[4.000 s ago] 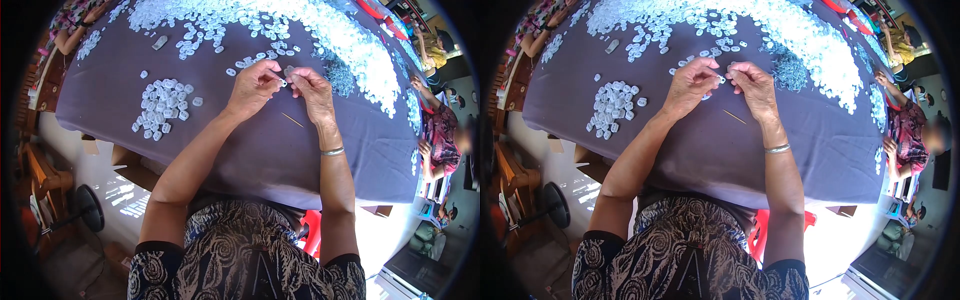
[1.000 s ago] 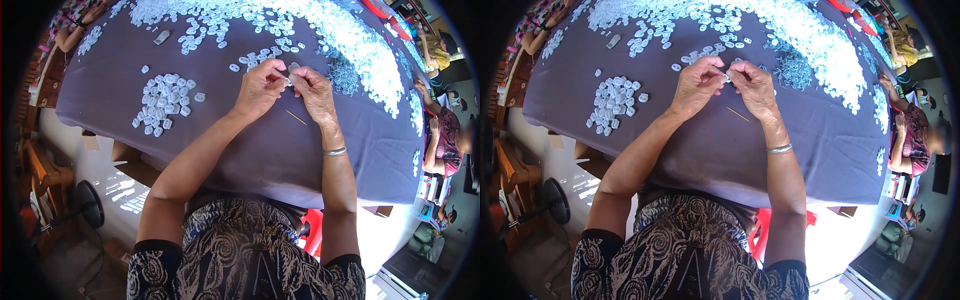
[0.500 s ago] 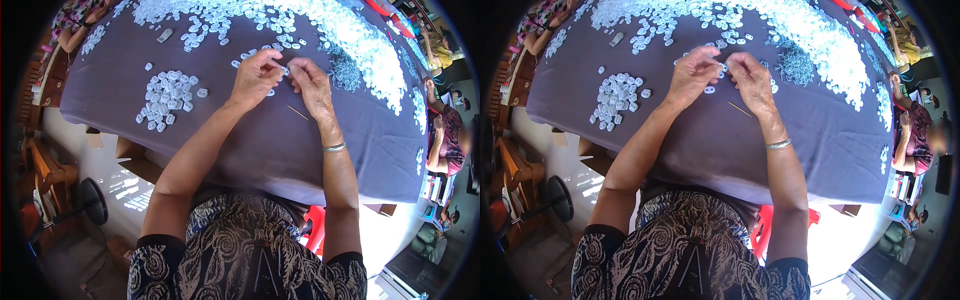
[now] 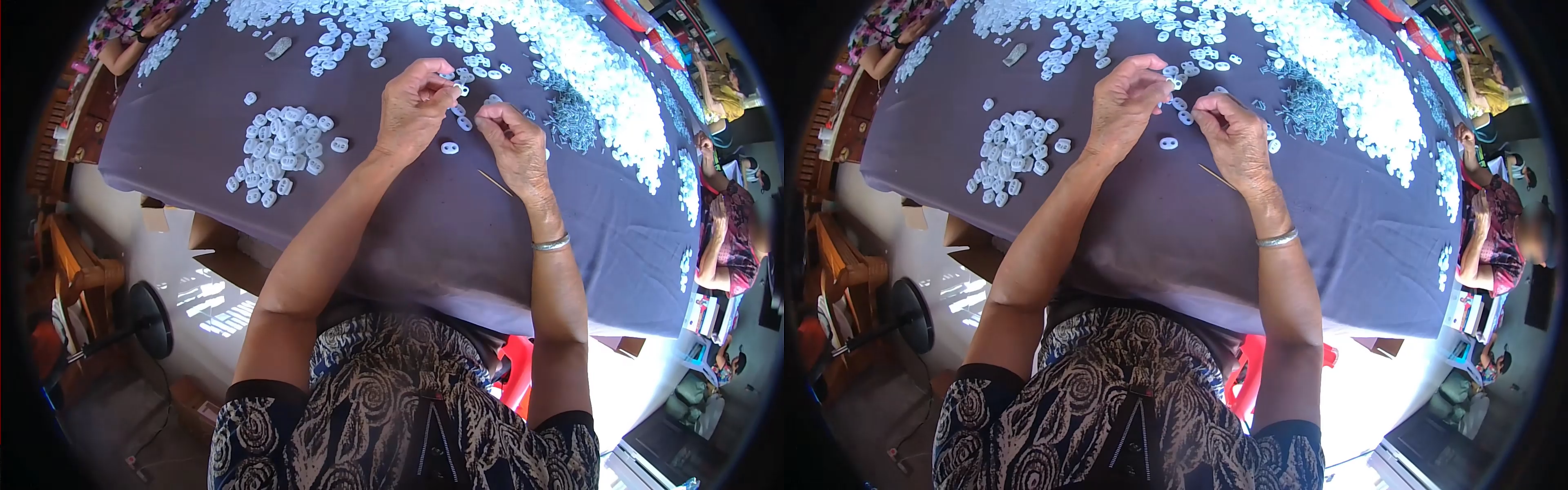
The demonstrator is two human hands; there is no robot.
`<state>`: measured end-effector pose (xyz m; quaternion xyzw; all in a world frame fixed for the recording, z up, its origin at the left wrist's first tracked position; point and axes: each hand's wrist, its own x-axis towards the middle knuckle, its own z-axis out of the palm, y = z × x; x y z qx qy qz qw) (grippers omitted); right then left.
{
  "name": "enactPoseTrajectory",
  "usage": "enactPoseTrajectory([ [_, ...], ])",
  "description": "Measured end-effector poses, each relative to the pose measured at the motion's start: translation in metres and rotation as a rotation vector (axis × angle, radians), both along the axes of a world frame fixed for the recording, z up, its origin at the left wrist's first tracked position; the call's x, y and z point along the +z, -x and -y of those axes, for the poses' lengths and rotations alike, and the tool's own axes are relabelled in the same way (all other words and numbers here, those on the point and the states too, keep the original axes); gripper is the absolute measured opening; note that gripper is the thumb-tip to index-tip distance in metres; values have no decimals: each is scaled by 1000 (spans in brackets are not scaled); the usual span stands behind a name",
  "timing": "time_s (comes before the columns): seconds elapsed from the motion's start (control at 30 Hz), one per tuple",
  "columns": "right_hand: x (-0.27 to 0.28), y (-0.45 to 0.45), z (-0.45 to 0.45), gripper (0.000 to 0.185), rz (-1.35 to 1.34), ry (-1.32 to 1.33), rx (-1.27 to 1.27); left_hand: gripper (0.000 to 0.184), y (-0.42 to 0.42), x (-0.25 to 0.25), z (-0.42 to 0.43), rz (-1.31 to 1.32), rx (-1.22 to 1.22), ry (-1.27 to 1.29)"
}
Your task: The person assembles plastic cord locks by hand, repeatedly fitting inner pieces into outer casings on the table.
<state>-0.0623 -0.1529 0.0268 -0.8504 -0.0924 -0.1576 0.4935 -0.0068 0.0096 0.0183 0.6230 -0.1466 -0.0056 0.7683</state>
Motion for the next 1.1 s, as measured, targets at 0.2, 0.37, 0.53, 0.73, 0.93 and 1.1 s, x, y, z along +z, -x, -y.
enactPoseTrajectory([
  [0.2,8,6,-12,16,-47,152,135,27,-1,0,0,21,41,13],
  [0.37,8,10,-24,22,39,395,131,24,-3,-3,3,20,40,44],
  [0.53,8,8,-29,15,88,496,67,22,-3,-4,5,12,36,62],
  [0.73,12,10,-15,8,74,431,27,22,-3,-2,4,-35,32,128],
  [0.93,26,17,-5,6,-121,297,-3,23,-1,-2,4,-64,20,112],
  [1.1,26,20,2,8,-124,385,47,25,1,-6,6,-48,-10,61],
])
